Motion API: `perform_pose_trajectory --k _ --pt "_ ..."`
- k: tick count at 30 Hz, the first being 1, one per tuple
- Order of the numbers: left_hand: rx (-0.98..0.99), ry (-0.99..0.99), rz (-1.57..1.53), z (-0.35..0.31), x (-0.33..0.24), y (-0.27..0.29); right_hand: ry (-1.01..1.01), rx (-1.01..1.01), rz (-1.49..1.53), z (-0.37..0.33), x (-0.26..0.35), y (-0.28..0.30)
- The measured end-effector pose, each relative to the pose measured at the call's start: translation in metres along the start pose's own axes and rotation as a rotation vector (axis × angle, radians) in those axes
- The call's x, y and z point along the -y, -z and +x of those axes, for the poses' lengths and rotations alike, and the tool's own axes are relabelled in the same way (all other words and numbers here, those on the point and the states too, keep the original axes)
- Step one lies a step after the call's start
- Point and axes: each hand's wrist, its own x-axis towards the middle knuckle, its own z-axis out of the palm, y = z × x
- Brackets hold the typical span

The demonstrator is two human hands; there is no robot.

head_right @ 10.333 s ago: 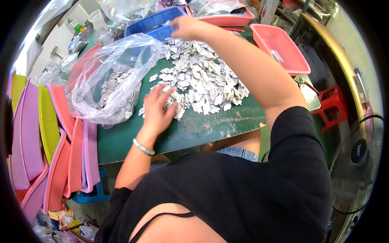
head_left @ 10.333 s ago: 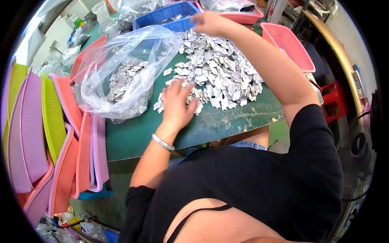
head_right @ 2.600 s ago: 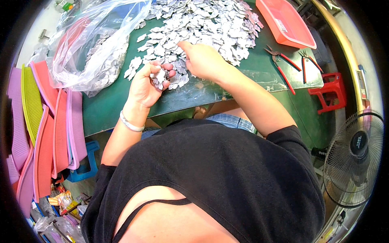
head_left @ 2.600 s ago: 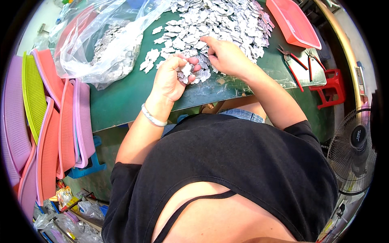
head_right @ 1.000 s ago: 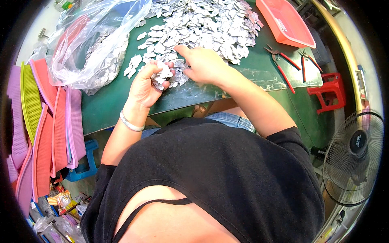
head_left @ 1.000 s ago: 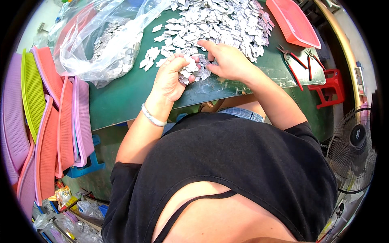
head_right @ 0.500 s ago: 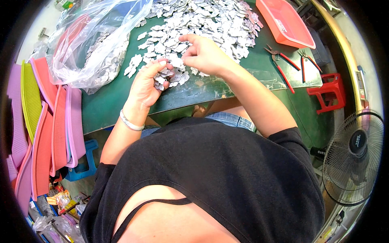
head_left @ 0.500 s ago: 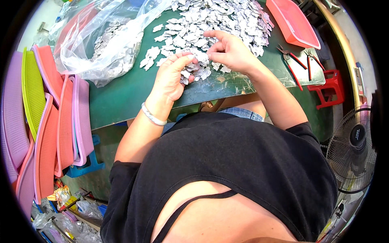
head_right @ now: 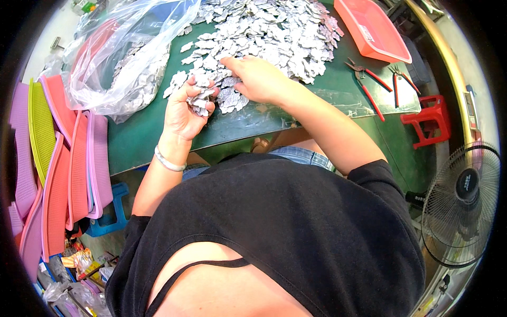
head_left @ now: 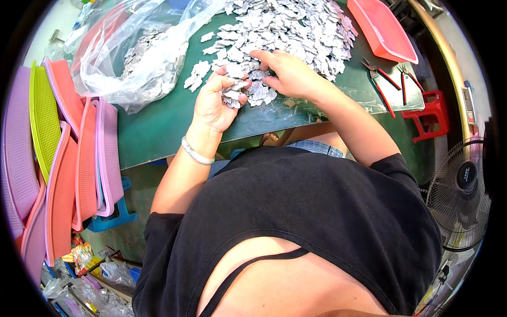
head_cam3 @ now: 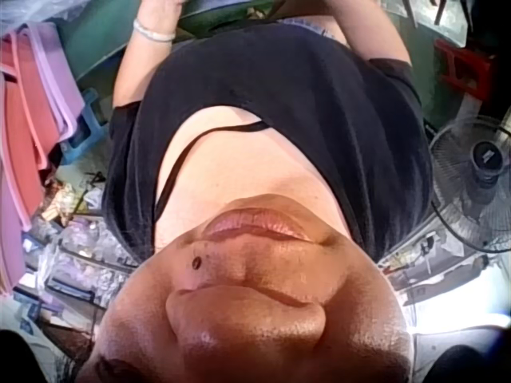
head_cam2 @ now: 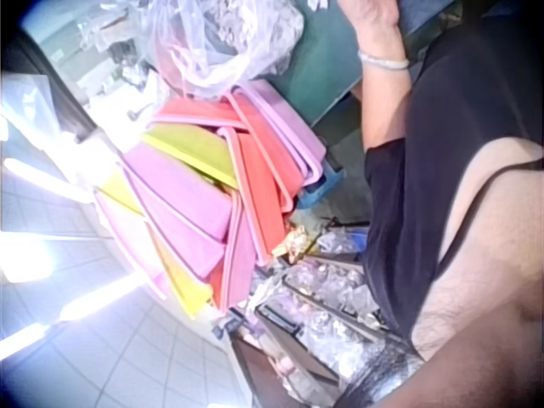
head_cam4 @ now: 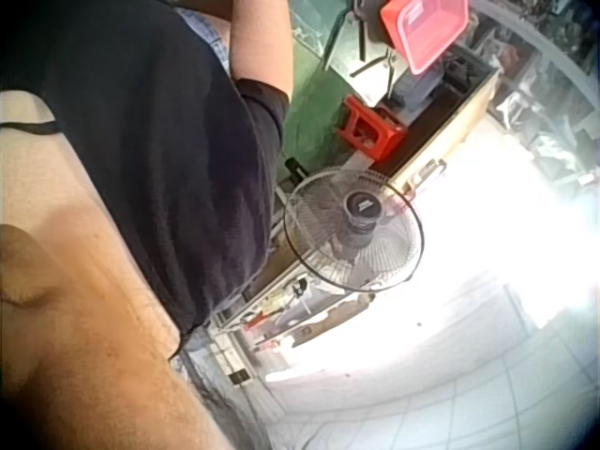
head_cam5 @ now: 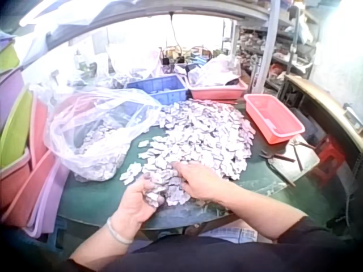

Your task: The person sits at a green workbench and repeatedly picks up small silver metal pieces from a large pile. They use red-handled pliers to trim or adjust the edges of each piece, then place the finished pieces back onto the table. The process is repetitive and focused on individual items.

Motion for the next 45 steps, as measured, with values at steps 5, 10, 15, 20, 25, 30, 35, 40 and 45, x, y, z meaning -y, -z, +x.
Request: perform_pose_trajectory --k 5,10,15,20,25,30,35,40,45 --pt "0.072 0.018 -0.026 0.002 -0.001 0.004 -0.142 -0.036 0.161 0.006 -0.003 0.004" --pt "0.017 0.018 0.01 0.002 0.0 -0.001 -0.384 0.029 0.747 0.011 0.001 0.018" --pt "0.014 -0.018 0.162 0.002 0.003 -0.009 -0.386 0.083 0.904 0.012 0.012 0.024" --pt "-0.065 -0.014 0.273 -0.001 0.004 -0.016 -0.299 0.119 0.782 0.016 0.024 0.025" --pt "-0.068 -0.083 0.281 -0.005 -0.008 -0.019 -0.218 0.02 0.68 0.014 0.025 0.028" --pt "0.087 -0.288 0.354 -0.002 -0.076 -0.028 -0.167 -0.003 0.334 0.0 0.01 0.028" --pt "-0.215 -0.831 0.822 -0.005 -0.179 -0.028 0.02 0.076 0.1 -0.012 0.02 0.015" --pt "-0.481 -0.971 1.539 -0.009 -0.175 -0.036 0.169 0.044 -0.085 -0.018 0.026 0.003" --pt "-0.158 -1.077 1.166 -0.016 -0.105 -0.03 0.106 0.026 -0.081 -0.023 0.027 -0.001"
